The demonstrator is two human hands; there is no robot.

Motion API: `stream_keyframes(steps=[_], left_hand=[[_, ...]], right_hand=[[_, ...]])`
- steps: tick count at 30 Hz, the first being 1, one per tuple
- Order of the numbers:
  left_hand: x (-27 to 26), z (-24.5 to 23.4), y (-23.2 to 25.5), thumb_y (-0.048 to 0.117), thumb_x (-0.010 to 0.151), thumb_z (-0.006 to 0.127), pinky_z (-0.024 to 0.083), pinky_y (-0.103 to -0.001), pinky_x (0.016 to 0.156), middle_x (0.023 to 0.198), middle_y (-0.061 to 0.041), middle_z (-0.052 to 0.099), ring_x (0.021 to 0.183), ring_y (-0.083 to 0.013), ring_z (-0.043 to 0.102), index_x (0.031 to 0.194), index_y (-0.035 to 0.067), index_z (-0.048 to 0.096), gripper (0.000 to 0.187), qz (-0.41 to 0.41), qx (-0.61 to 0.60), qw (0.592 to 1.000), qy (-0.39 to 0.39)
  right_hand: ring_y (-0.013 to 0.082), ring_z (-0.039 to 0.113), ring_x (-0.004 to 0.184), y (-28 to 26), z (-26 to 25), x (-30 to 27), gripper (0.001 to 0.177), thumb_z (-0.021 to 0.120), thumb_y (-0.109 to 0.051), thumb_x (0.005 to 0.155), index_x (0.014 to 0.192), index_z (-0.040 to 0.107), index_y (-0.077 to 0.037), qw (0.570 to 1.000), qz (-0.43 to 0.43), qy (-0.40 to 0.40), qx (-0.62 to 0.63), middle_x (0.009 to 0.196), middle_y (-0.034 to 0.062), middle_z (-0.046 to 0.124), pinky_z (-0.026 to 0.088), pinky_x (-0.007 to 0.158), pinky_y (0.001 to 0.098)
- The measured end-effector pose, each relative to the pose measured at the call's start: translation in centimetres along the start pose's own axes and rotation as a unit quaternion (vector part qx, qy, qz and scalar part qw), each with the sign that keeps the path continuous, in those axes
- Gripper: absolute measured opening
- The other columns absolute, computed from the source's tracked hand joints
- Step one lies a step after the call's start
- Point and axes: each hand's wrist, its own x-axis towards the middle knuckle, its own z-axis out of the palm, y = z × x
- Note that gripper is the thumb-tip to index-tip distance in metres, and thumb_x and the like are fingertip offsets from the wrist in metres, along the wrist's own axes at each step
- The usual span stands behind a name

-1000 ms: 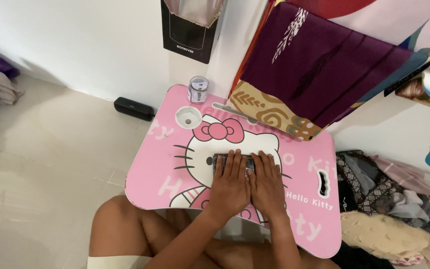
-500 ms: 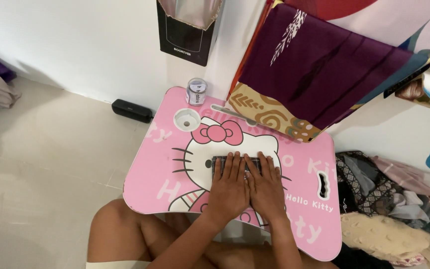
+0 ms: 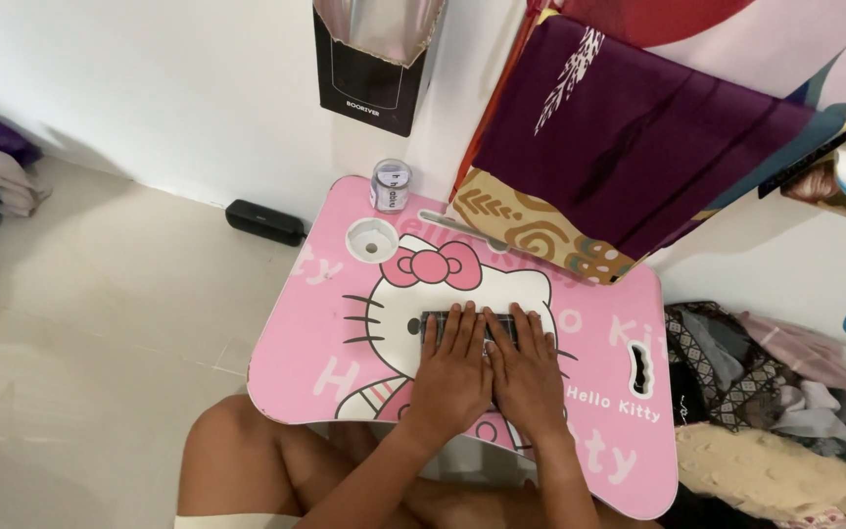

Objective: Cleaning a checkered hijab with a lint roller, placing it in a plastic sleeve, and unfolding a larger patterned hijab.

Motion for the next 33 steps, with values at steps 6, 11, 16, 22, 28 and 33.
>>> stream_keyframes(steps=[6,11,16,22,28,33], left_hand=[[0.2,-0.8,0.2,0.021,0.097,0.041,0.015,-0.06,0.123,0.161,-0.022,0.042,0.152,-0.0374,0.032,0.154,0.0,0.046,0.06,0.002,0.0,1.0,0.024],[0.0,0.1,0.1,0.022,0.101,0.04,0.02,-0.059,0.125,0.155,-0.025,0.048,0.15,-0.0389,0.036,0.15,-0.006,0.048,0.057,0.029,0.002,0.996,0.083],[0.0,0.4,0.0,0.024,0.101,0.037,0.018,-0.059,0.124,0.158,-0.024,0.045,0.151,-0.0393,0.035,0.152,-0.005,0.044,0.06,0.02,0.014,0.998,0.05],[0.2,0.2,0.0,0.023,0.101,0.037,0.017,-0.057,0.125,0.162,-0.023,0.039,0.153,-0.0369,0.031,0.154,-0.005,0.04,0.06,0.005,-0.008,0.999,0.039],[0.3,-0.1,0.1,0.025,0.1,0.037,0.017,-0.055,0.126,0.16,-0.023,0.042,0.153,-0.0358,0.032,0.153,-0.005,0.042,0.061,0.008,0.039,0.999,0.03],[0.1,-0.3,0.3,0.025,0.1,0.037,0.021,-0.055,0.124,0.157,-0.022,0.046,0.151,-0.0357,0.036,0.151,-0.005,0.045,0.06,0.008,0.048,0.998,0.039]], right_hand=[[0.0311,0.001,0.16,-0.2,0.2,0.3,0.055,0.016,-0.054,0.109,0.163,0.021,-0.045,0.996,0.032,-0.028,-0.08,0.175,0.001,0.008,-0.006,0.125,0.0574],[0.0317,0.002,0.159,1.1,1.5,0.5,0.056,0.022,-0.037,0.108,0.164,0.021,-0.029,0.998,-0.055,0.029,0.011,0.174,0.0025,0.01,0.005,0.124,0.0529],[0.0301,0.003,0.159,0.7,1.0,0.3,0.058,0.021,-0.039,0.107,0.164,0.021,-0.029,0.998,-0.054,0.029,0.033,0.174,0.0016,0.011,0.007,0.125,0.0512],[0.0271,0.0,0.16,0.2,0.0,0.2,0.059,0.018,-0.044,0.106,0.164,0.02,-0.031,0.997,-0.032,-0.007,0.065,0.174,0.0006,0.008,0.004,0.125,0.0492],[0.0268,-0.001,0.16,0.6,0.6,0.5,0.058,0.019,-0.038,0.107,0.165,0.018,-0.03,0.999,-0.036,-0.011,0.036,0.174,0.0,0.007,0.004,0.126,0.0481],[0.0282,0.002,0.16,0.6,0.8,0.4,0.058,0.022,-0.038,0.107,0.164,0.02,-0.029,0.998,-0.045,0.0,0.036,0.174,0.0015,0.009,0.006,0.125,0.0508]])
